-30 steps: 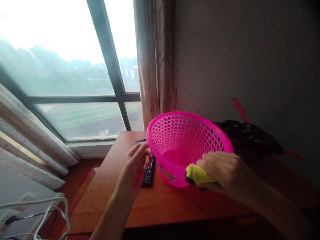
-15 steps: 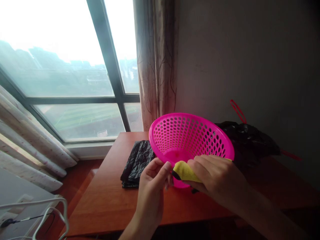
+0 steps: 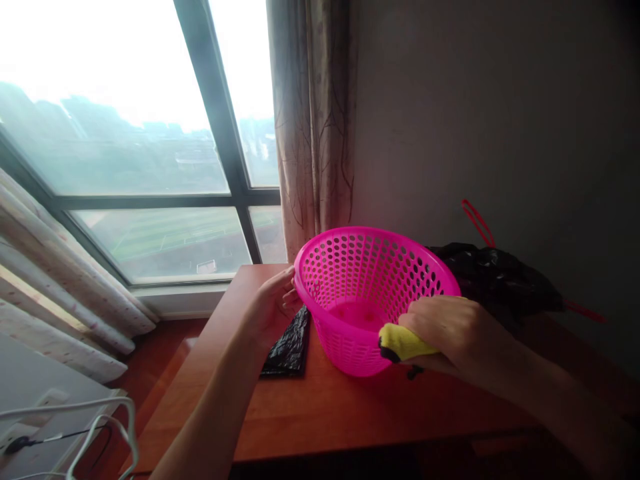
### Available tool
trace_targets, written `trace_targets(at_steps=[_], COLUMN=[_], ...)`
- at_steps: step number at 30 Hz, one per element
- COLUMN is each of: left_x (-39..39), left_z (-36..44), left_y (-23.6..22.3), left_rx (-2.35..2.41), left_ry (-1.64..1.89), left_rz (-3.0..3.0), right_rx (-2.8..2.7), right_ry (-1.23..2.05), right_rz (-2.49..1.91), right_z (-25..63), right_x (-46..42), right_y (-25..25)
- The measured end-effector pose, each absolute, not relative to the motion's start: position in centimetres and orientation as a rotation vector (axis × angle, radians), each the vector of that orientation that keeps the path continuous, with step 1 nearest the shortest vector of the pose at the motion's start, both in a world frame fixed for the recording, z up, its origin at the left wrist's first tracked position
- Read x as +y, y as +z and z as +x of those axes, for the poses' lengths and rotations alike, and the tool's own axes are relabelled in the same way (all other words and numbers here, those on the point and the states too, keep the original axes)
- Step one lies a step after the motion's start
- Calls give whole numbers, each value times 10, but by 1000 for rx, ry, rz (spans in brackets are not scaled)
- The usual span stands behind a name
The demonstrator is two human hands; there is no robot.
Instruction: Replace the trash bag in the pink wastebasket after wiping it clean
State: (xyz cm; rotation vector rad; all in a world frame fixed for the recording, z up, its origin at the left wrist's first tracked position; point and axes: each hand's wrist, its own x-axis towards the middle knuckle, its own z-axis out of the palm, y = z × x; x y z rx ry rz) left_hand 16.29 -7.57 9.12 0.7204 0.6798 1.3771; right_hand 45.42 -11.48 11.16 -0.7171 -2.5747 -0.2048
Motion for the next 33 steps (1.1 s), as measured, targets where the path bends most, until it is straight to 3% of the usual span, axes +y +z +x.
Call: trace_targets(at_steps=[11, 17, 33], left_x=[-139, -168, -116], left_z=[193, 228, 176], left_y=[68, 60, 62], left_rx=[880, 856, 833], left_ry=[1457, 1522, 1563], left_rz=[889, 613, 813], right_rx=[-2408, -2335, -2552], right_ry=[-431, -569, -499], right_rz=[-842, -892, -708], right_z=[420, 392, 436], right_x=[-129, -145, -128], right_y=[103, 88, 67])
